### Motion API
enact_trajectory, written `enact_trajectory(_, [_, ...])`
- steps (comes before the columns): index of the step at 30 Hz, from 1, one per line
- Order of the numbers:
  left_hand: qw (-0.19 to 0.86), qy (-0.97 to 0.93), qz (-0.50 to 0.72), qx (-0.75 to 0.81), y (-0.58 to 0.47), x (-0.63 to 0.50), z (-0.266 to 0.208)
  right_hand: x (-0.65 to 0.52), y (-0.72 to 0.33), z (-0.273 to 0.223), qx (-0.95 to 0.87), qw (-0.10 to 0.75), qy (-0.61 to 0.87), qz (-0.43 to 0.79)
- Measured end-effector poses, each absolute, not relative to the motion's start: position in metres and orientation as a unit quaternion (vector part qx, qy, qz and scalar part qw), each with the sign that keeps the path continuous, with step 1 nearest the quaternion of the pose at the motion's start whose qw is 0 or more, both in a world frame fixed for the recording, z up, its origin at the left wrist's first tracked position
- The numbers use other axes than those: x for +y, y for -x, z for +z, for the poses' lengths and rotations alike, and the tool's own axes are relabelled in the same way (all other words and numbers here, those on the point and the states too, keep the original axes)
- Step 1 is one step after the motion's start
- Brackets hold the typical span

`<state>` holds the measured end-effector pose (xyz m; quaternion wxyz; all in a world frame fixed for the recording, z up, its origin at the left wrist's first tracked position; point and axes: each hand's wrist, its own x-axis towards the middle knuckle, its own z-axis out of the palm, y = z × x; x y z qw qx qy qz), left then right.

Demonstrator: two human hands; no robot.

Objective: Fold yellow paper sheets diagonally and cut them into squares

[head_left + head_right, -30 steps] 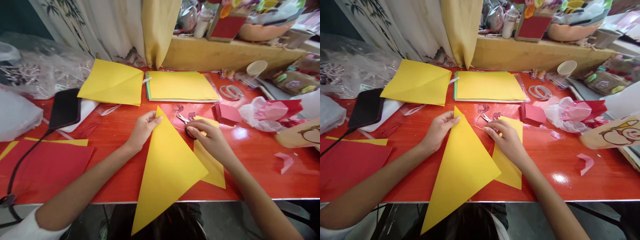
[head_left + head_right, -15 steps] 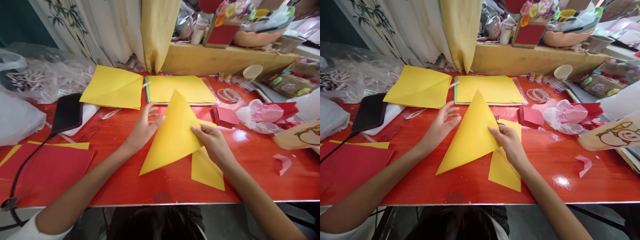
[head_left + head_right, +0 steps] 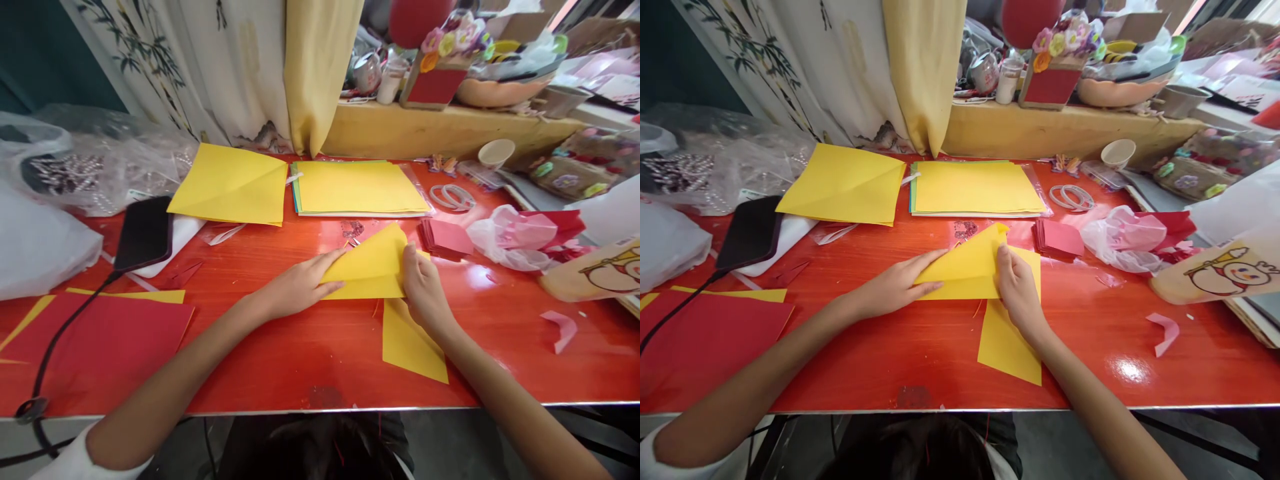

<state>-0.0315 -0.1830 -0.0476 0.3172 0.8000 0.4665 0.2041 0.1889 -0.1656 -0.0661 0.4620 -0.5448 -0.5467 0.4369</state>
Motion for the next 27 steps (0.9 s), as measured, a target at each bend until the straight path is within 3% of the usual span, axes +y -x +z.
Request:
enact_trajectory(6, [0.316, -0.584, 0.467, 0.584, 0.043, -0.17, -0.048, -0.164, -0.19, -0.062, -0.513, 0.472, 0.533, 0.479])
enact_trajectory(10, [0.437, -0.442, 0.58, 0.526, 0.056, -0.162, -0.046, -0.164, -0.188, -0.062, -0.511, 0.471, 0.521, 0.496])
enact_trajectory(16, [0.51, -0.385, 0.613, 0.465, 0.061, -0.158, -0.047, -0.161, -0.188, -0.065, -0.529, 0.461, 0.53, 0.476])
enact_trajectory(22, [0.595, -0.437, 0.506, 0.446, 0.062, -0.164, -0.037, -0.16, -0.192, -0.066, -0.489, 0.491, 0.525, 0.493])
enact_trajectory(27, [0.541, -0.431, 0.54, 0.48, 0.079, -0.154, -0.009, -0.14, -0.183, -0.044, -0.541, 0.438, 0.546, 0.467])
